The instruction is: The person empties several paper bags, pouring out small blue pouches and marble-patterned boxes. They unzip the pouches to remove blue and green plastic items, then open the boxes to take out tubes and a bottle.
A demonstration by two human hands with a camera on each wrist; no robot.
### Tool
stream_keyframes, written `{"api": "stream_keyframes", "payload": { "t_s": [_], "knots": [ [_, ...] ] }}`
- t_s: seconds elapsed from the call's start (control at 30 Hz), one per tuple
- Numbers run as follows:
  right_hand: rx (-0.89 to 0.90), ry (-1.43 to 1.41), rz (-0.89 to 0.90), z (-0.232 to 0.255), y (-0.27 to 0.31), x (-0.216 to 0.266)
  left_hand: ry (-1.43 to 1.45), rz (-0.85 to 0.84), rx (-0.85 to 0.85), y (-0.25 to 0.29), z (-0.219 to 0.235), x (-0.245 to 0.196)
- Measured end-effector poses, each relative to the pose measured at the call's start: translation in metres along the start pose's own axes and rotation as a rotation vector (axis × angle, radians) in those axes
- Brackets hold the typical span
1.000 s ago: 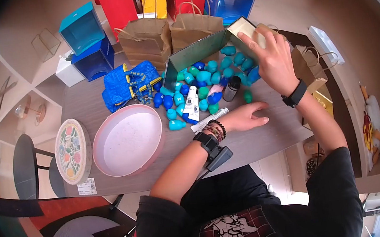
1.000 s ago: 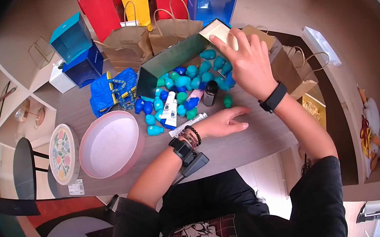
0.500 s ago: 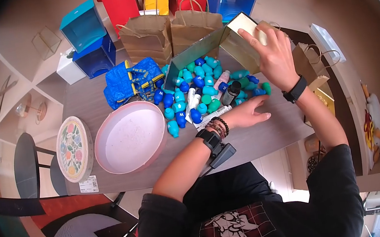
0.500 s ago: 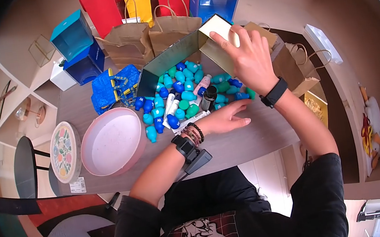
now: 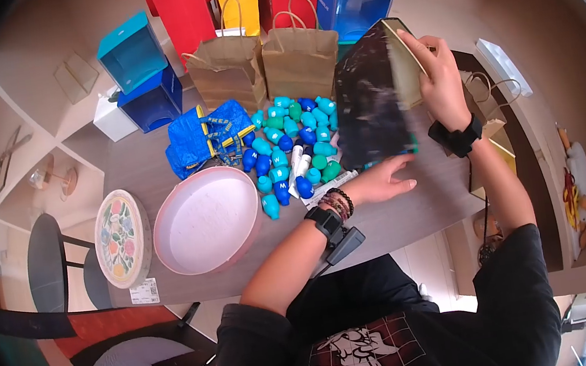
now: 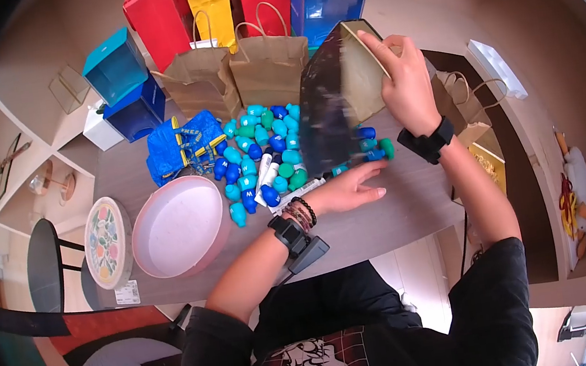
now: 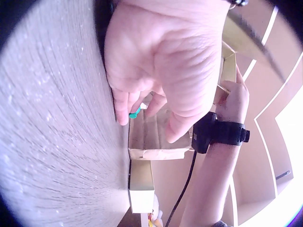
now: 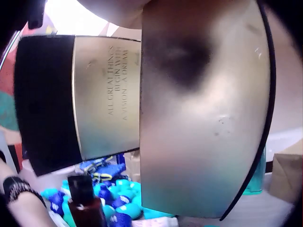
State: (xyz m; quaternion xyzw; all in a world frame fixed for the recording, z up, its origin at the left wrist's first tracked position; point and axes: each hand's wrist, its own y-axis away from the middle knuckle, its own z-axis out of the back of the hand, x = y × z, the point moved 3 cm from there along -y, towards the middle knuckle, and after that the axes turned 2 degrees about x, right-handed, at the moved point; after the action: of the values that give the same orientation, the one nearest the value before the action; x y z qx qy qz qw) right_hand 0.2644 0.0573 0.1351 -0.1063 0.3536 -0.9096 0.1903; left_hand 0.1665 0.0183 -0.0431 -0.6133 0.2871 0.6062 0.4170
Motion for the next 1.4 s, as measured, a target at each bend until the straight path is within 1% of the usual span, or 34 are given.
{"api": "stream_keyframes", "payload": {
  "t_s": [0.03,0.07,0.1,0.13,0.2,0.23,0.33,0.37,0.4,0.47,0.5,0.53,0.57,0.6,0.67,0.7,0.77,0.8,0.87,0.9,1.0,1.13,1.17,1.2,1.27,1.3,1.33,1.4],
  "knots": [
    [0.013,-0.138,-0.075,-0.001,-0.001,-0.009,-0.003,0.000,0.004,0.000,0.000,0.001],
    [0.026,-0.275,-0.150,-0.002,-0.002,-0.018,0.019,0.034,0.011,0.001,0.000,0.001],
    [0.018,-0.321,-0.208,-0.004,-0.001,-0.025,0.042,0.068,0.018,0.001,0.000,0.001],
    [0.014,-0.317,-0.210,-0.005,0.000,-0.031,0.039,0.066,0.023,0.001,0.000,0.000],
    [-0.034,-0.402,-0.214,-0.009,0.004,-0.045,0.011,0.014,0.009,0.002,-0.001,-0.002],
    [-0.020,-0.428,-0.268,-0.012,0.005,-0.059,0.009,0.013,0.014,0.002,-0.001,-0.003],
    [0.016,-0.369,-0.279,-0.025,0.010,-0.092,0.018,0.019,0.012,0.002,-0.001,-0.002],
    [0.072,-0.249,-0.216,-0.015,0.009,-0.079,0.028,0.012,0.012,0.002,0.000,-0.001],
    [0.068,-0.245,-0.217,-0.013,0.008,-0.080,0.037,0.005,0.012,0.002,0.000,-0.001],
    [0.223,-0.338,-0.313,-0.015,0.006,-0.090,0.038,0.005,0.015,0.002,-0.001,0.001],
    [0.220,-0.336,-0.313,-0.018,0.007,-0.101,0.042,0.007,0.012,0.002,-0.001,0.001],
    [0.221,-0.348,-0.192,-0.023,0.010,-0.113,0.041,0.005,0.015,0.002,0.000,0.001],
    [0.223,-0.359,-0.071,-0.022,0.010,-0.113,0.051,0.011,0.014,0.002,-0.001,0.001],
    [0.223,-0.356,-0.071,-0.020,0.009,-0.117,0.062,0.017,0.012,0.003,-0.001,0.001],
    [0.312,-0.894,-0.478,-0.020,0.009,-0.125,0.066,0.013,0.015,0.003,-0.001,0.002],
    [0.311,-0.892,-0.476,-0.014,0.007,-0.122,0.069,0.009,0.016,0.003,0.000,0.002],
    [0.346,-0.754,-0.457,0.003,0.007,-0.112,0.066,0.011,0.015,0.003,0.000,0.002],
    [0.346,-0.752,-0.455,0.014,0.009,-0.101,0.064,0.017,0.015,0.003,0.000,0.002],
    [0.201,-0.557,-0.200,0.037,0.012,-0.076,0.060,0.014,0.016,0.003,0.000,0.002],
    [0.199,-0.552,-0.201,0.039,0.011,-0.076,0.057,0.013,0.019,0.003,0.000,0.002],
    [0.151,-0.706,-0.264,0.049,0.006,-0.089,0.059,0.032,0.020,0.002,0.000,0.001],
    [0.062,-0.900,-0.359,0.073,0.003,-0.124,0.046,0.033,0.027,0.004,0.000,-0.001],
    [0.076,-1.078,-0.331,0.082,0.002,-0.136,0.041,0.036,0.019,0.006,0.001,-0.002],
    [0.065,-1.069,-0.340,0.101,0.001,-0.129,0.037,0.040,0.009,0.005,0.000,-0.004],
    [0.243,-0.809,-0.283,0.139,-0.004,-0.113,0.034,0.046,0.036,0.002,-0.004,-0.005],
    [0.087,-0.839,-0.345,0.148,0.006,-0.123,0.036,0.049,0.019,0.004,-0.001,-0.004],
    [0.082,-0.832,-0.352,0.157,0.017,-0.135,0.038,0.052,0.001,0.005,0.001,-0.002],
    [-0.095,-0.802,-0.410,0.184,0.039,-0.161,0.044,0.054,0.003,0.006,0.000,-0.004]
  ]
}}
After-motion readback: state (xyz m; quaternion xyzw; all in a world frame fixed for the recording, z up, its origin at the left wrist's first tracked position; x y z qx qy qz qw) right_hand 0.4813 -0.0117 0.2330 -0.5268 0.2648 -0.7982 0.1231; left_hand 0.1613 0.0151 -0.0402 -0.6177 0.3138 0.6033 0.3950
